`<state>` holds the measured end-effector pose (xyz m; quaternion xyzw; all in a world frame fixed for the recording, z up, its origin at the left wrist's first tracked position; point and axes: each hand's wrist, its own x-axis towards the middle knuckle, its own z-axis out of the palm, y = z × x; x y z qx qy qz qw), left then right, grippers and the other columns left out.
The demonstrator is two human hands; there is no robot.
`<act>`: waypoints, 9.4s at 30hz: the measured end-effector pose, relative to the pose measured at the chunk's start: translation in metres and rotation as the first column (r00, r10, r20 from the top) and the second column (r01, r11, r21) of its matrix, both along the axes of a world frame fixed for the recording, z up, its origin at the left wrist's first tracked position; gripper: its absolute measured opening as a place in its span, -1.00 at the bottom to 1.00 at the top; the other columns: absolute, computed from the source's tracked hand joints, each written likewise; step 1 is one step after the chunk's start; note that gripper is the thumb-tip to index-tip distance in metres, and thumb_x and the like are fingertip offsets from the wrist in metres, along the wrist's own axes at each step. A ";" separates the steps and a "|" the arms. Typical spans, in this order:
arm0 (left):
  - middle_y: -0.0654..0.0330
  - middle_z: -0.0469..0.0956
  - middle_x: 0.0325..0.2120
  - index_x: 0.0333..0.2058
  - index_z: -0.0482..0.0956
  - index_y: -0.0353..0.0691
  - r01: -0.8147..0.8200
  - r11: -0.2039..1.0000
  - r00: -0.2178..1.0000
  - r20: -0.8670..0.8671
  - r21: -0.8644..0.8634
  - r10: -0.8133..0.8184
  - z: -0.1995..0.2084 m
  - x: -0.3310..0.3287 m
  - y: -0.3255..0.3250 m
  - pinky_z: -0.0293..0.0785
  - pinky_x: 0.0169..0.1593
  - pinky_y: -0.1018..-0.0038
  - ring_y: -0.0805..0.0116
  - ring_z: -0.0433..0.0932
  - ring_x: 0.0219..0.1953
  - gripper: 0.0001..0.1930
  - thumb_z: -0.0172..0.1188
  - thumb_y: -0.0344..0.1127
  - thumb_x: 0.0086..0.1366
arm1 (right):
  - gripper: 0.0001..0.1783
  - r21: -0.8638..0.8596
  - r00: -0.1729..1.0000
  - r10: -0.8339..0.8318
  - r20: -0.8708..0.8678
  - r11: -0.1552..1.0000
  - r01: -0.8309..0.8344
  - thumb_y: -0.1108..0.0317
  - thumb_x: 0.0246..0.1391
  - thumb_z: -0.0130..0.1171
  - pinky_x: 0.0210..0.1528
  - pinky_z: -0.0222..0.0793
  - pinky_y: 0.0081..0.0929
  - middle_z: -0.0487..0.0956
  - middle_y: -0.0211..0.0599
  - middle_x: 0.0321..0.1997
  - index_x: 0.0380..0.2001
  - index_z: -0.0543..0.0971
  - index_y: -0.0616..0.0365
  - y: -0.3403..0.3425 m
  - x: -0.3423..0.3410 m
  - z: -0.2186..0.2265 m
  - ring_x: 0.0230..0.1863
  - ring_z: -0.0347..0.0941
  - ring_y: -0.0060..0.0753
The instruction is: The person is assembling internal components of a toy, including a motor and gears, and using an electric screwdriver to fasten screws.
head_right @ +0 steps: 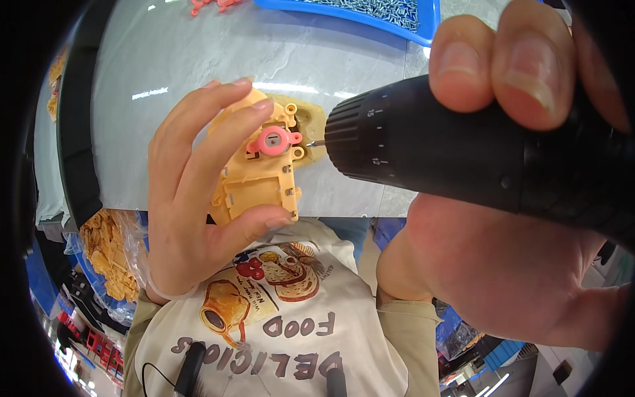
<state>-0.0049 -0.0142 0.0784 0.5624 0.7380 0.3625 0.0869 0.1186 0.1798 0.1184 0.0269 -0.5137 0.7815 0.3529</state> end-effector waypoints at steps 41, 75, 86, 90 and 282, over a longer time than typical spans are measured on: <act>0.18 0.59 -0.12 -0.31 0.66 -0.16 -0.138 0.985 0.990 0.051 0.103 0.134 -0.006 0.004 0.017 0.34 0.00 0.38 0.21 0.50 -0.08 -0.76 0.41 -0.50 -0.01 | 0.01 0.064 0.998 0.038 0.047 0.997 -0.041 -0.48 -0.10 0.01 -0.17 0.27 -0.33 0.36 -0.25 -0.17 0.11 0.26 0.25 0.025 0.027 -0.001 -0.25 0.33 -0.31; 0.22 0.58 -0.16 -0.36 0.63 -0.14 -0.191 0.970 0.978 0.110 0.150 0.176 -0.011 0.007 0.020 0.35 -0.03 0.37 0.19 0.48 -0.11 -0.78 0.41 -0.47 -0.05 | 0.09 0.150 0.989 0.121 0.087 0.980 -0.133 -0.58 -0.13 -0.05 -0.15 0.27 -0.31 0.36 -0.24 -0.16 0.13 0.27 0.23 -0.007 -0.011 -0.011 -0.24 0.33 -0.30; 0.27 0.57 -0.16 -0.36 0.62 -0.10 -0.218 0.955 0.973 0.122 0.200 0.197 -0.016 0.009 0.019 0.34 -0.02 0.35 0.19 0.47 -0.10 -0.80 0.41 -0.43 -0.01 | 0.11 0.201 0.981 0.171 0.094 0.962 -0.187 -0.61 -0.14 -0.07 -0.15 0.27 -0.31 0.36 -0.24 -0.16 0.14 0.27 0.22 -0.012 -0.021 -0.003 -0.23 0.33 -0.29; 0.28 0.57 -0.15 -0.35 0.63 -0.08 -0.214 0.958 0.973 0.129 0.190 0.192 -0.015 0.009 0.018 0.31 -0.02 0.35 0.21 0.46 -0.09 -0.80 0.39 -0.41 0.01 | 0.12 0.220 0.977 0.189 0.097 0.953 -0.207 -0.62 -0.14 -0.07 -0.15 0.27 -0.31 0.36 -0.24 -0.16 0.15 0.27 0.22 -0.005 -0.026 -0.001 -0.23 0.33 -0.29; -0.11 0.25 0.24 0.04 0.34 -0.09 0.211 0.970 0.912 0.334 0.122 -0.240 -0.022 -0.011 0.009 0.15 0.32 -0.01 -0.21 0.22 0.29 -0.17 0.61 -0.26 -0.24 | -0.35 0.364 0.965 0.263 0.003 0.898 -0.246 0.09 0.32 -0.08 -0.02 0.49 0.00 0.44 -0.01 0.08 0.36 0.05 0.05 0.086 0.065 0.018 -0.05 0.52 0.11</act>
